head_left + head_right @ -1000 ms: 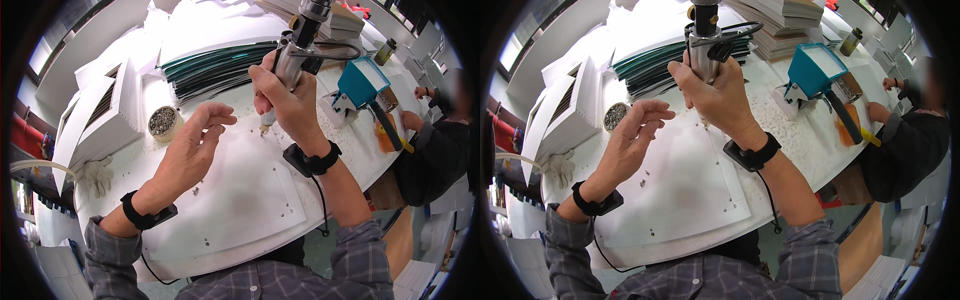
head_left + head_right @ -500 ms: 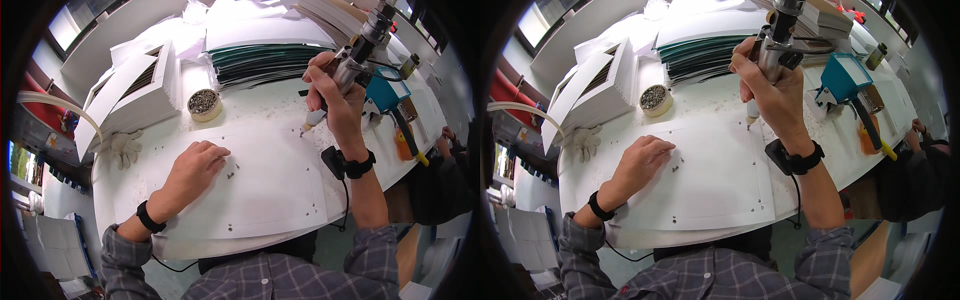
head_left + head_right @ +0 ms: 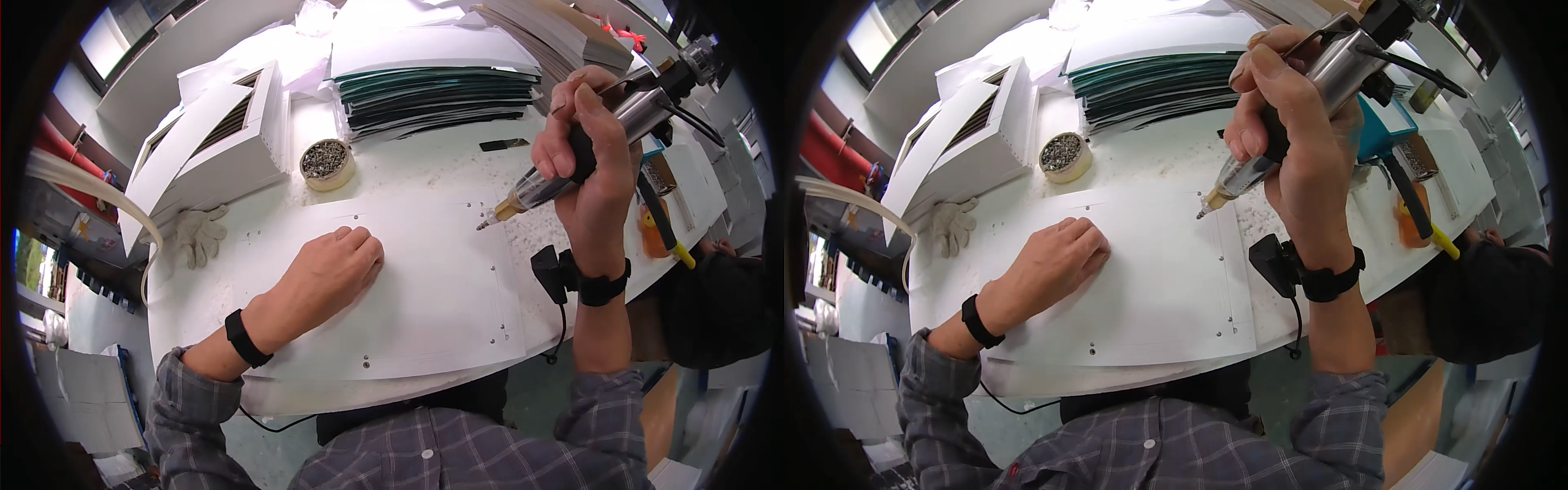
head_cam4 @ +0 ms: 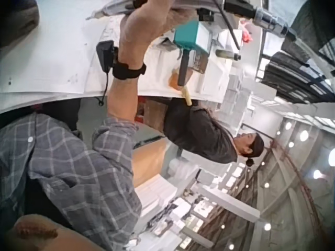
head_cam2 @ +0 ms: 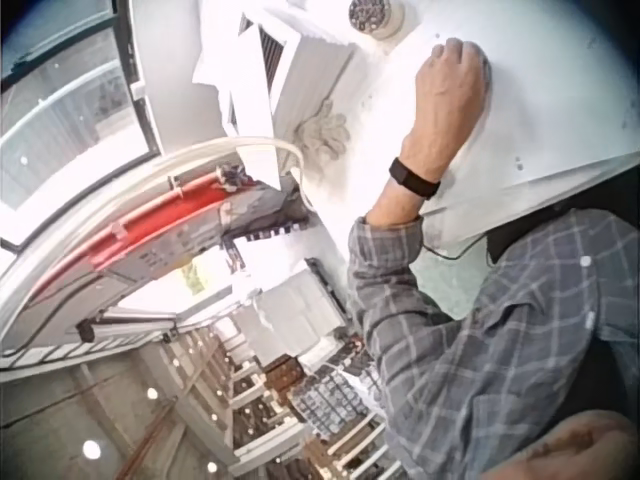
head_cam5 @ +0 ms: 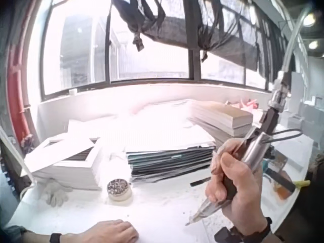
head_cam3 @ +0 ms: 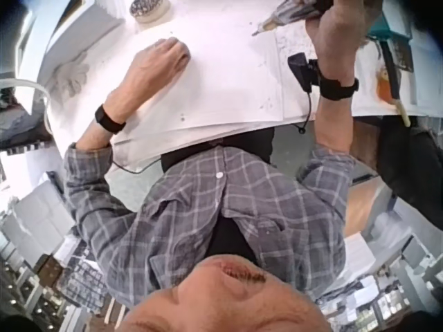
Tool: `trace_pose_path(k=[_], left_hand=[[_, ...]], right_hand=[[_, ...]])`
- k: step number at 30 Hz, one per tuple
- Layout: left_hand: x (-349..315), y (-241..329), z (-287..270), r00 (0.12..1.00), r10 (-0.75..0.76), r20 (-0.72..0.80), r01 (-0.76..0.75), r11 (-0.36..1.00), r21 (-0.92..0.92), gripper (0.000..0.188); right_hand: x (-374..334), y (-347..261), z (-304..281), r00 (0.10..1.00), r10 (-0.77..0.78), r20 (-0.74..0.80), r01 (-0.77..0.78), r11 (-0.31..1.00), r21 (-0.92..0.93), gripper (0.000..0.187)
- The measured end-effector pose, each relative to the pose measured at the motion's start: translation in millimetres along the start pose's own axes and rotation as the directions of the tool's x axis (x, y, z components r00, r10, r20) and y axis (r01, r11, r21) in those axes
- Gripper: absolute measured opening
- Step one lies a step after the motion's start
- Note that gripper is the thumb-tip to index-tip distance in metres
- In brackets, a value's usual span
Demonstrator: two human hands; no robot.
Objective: The person uses a pneumatic rivet gun to attach metal fasteners to the corners of white rectangular frames. They then stack the completed frames and place a black mesh screen into a frame.
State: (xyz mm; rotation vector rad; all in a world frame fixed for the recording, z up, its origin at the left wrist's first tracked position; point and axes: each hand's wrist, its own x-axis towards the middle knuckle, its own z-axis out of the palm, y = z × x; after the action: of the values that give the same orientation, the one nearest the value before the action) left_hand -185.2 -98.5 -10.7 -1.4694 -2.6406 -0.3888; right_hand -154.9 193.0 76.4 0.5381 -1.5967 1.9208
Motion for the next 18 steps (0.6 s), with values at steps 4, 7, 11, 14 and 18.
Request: trace_pose_path(k=[4,7,11,14,18], left_hand=[[-13,0,-21,0.995,-0.100,-0.013,0.098,0.987,-0.131,0.016],[-45,1,-52,0.971,-0.236,-0.039,0.219,0.941,-0.257,0.018],[-121,12,-79,0.854,-0.511,-0.094,0.418,0.783,-0.461,0.014],[-180,27,-66,0.687,-0.714,-0.137,0.437,0.556,-0.707,0.010],[-222,50,-34,0.517,-0.853,-0.075,0.207,0.209,-0.956,0.011]], right_hand=[[-24,-17,25,0.999,0.053,0.001,-0.053,0.995,0.080,0.023],[-47,-23,43,0.991,0.132,-0.012,-0.128,0.976,0.174,0.023],[-76,-29,80,0.972,0.235,-0.030,-0.217,0.932,0.291,0.020],[-88,-24,110,0.975,0.220,0.029,-0.212,0.885,0.415,0.019],[-95,-13,157,0.971,0.227,0.071,-0.230,0.817,0.529,0.019]])
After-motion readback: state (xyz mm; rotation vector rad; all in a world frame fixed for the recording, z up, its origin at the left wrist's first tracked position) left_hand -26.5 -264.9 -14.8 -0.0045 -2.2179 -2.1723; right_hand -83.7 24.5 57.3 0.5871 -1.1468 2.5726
